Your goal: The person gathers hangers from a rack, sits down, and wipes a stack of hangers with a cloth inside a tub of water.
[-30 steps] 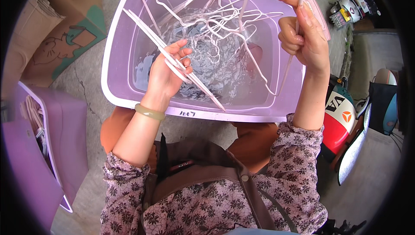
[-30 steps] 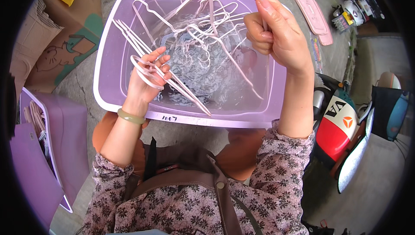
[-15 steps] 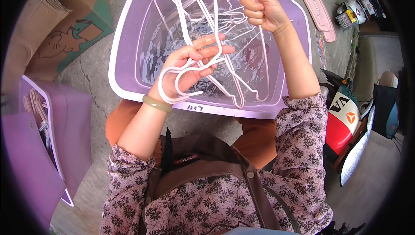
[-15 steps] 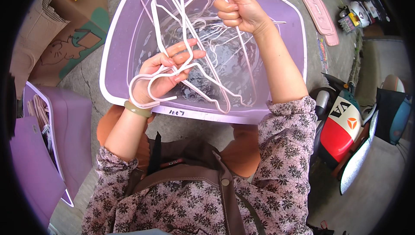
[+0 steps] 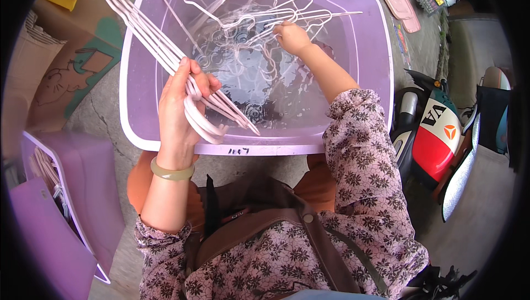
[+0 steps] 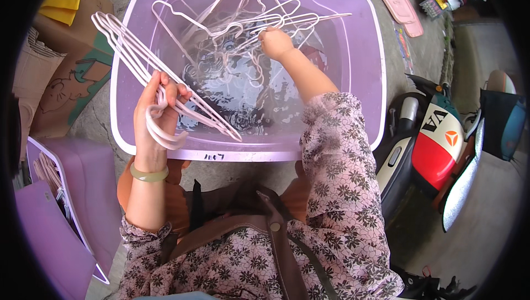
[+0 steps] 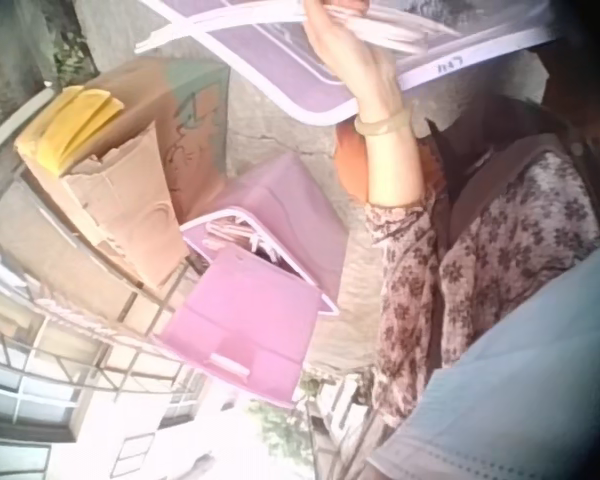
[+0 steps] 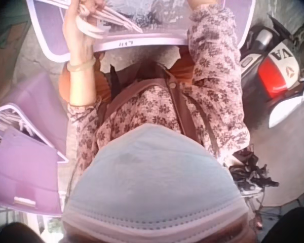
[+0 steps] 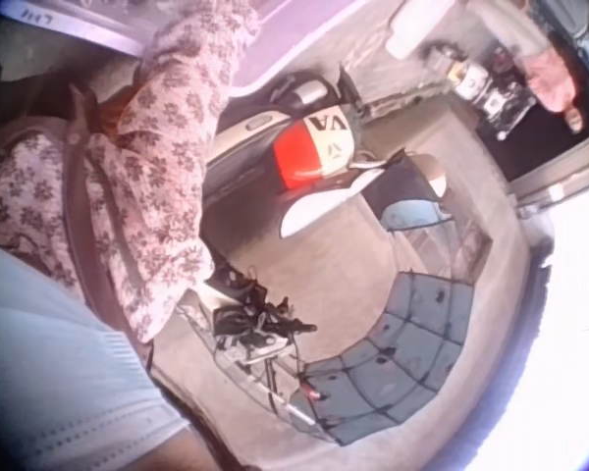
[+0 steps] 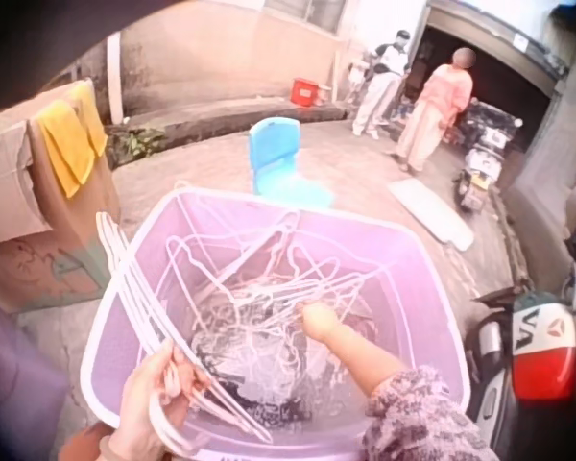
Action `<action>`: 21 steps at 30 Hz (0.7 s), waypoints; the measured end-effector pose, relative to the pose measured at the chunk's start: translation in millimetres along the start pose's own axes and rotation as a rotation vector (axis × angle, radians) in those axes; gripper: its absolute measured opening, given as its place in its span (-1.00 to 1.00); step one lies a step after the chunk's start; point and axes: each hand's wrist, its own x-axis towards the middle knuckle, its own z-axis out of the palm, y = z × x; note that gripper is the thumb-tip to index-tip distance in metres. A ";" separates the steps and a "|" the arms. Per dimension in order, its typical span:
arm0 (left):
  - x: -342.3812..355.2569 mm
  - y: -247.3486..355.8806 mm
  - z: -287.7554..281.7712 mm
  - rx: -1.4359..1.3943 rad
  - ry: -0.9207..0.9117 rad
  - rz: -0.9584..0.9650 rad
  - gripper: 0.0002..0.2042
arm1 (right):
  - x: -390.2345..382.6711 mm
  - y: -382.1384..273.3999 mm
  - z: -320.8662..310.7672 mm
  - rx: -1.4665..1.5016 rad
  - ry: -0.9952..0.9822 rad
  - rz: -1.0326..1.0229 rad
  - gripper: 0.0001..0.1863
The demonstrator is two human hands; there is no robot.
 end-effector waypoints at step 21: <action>-1.9 -2.8 -0.3 0.002 -0.022 -0.127 -0.79 | -23.2 -2.4 -85.9 -0.301 0.187 -0.429 -0.44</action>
